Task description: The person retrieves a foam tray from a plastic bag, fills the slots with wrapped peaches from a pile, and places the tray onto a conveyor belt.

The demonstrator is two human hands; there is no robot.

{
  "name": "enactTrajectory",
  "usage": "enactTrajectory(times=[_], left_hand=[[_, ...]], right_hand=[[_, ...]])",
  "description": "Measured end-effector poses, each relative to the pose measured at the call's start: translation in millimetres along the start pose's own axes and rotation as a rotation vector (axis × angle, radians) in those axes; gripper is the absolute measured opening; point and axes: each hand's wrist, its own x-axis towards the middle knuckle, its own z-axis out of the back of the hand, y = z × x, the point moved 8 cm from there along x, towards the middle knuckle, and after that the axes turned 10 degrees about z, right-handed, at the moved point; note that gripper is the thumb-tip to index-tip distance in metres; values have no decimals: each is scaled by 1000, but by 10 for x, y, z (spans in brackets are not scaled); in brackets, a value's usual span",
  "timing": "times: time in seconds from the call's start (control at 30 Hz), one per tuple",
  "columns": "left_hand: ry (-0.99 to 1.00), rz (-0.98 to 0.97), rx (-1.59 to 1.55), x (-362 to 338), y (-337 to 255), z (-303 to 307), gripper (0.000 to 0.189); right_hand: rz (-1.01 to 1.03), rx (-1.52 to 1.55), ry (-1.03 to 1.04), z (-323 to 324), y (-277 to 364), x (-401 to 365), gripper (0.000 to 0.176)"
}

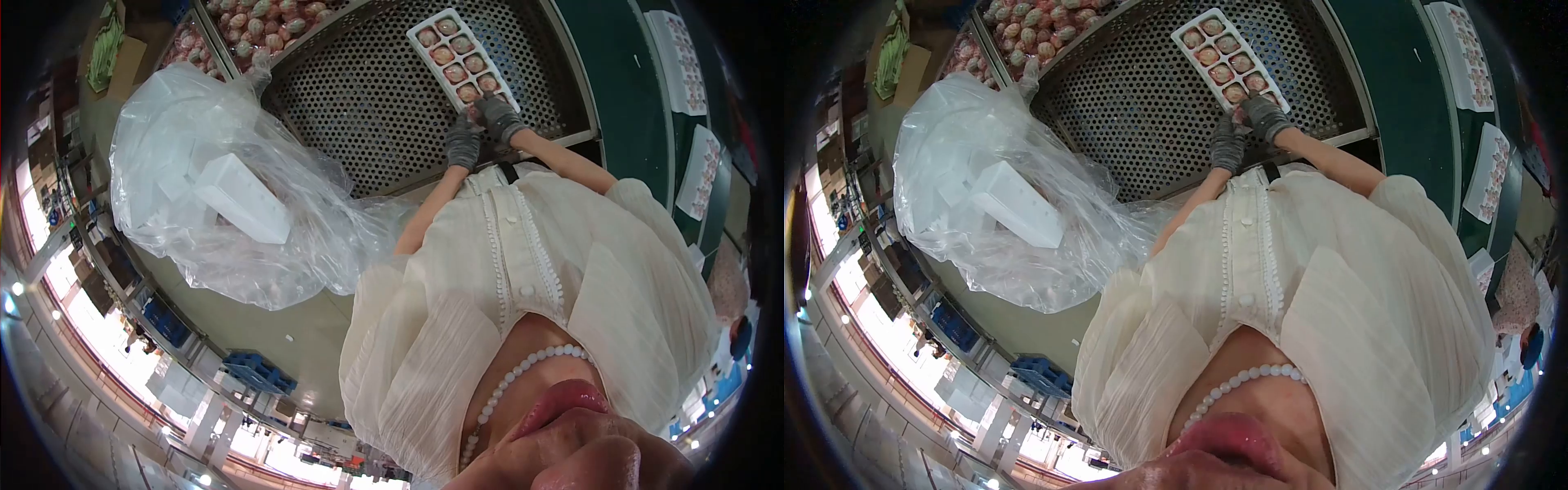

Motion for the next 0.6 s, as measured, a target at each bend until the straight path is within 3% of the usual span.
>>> enactTrajectory(times=[0.03, 0.13, 0.23, 0.3, 0.33, 0.37, 0.43, 0.47, 0.53, 0.6], left_hand=[[16, -14, 61, 34, 75, -85, 44], [44, -67, 204, 67, 185, -143, 47], [-32, -127, 113, 166, 310, -148, 38], [-9, -147, 129, 124, 56, -68, 35], [37, -27, 62, 98, -170, 20, 36], [82, -59, 136, 50, -316, 21, 36], [-50, -100, 334, 138, 8, -220, 35], [-68, -100, 340, 159, -13, -161, 35], [92, -152, 552, 199, -66, -292, 34], [17, -233, 556, 232, -139, -306, 29]], right_hand=[[-94, -26, 32, -45, -97, -35, 19], [-93, -14, 87, -97, -105, -24, 18], [22, -4, 52, -170, -39, 19, 14], [94, -56, -67, -147, -57, -21, 10], [51, -44, 5, -278, -179, -28, 9], [153, -111, -40, -152, -70, -37, 10], [-41, -237, 239, -304, -188, 46, 14], [-24, -237, 228, -327, -188, 87, 14], [-53, -266, 323, -451, -270, 106, 17], [-33, -299, 332, -347, -181, 133, 17]])
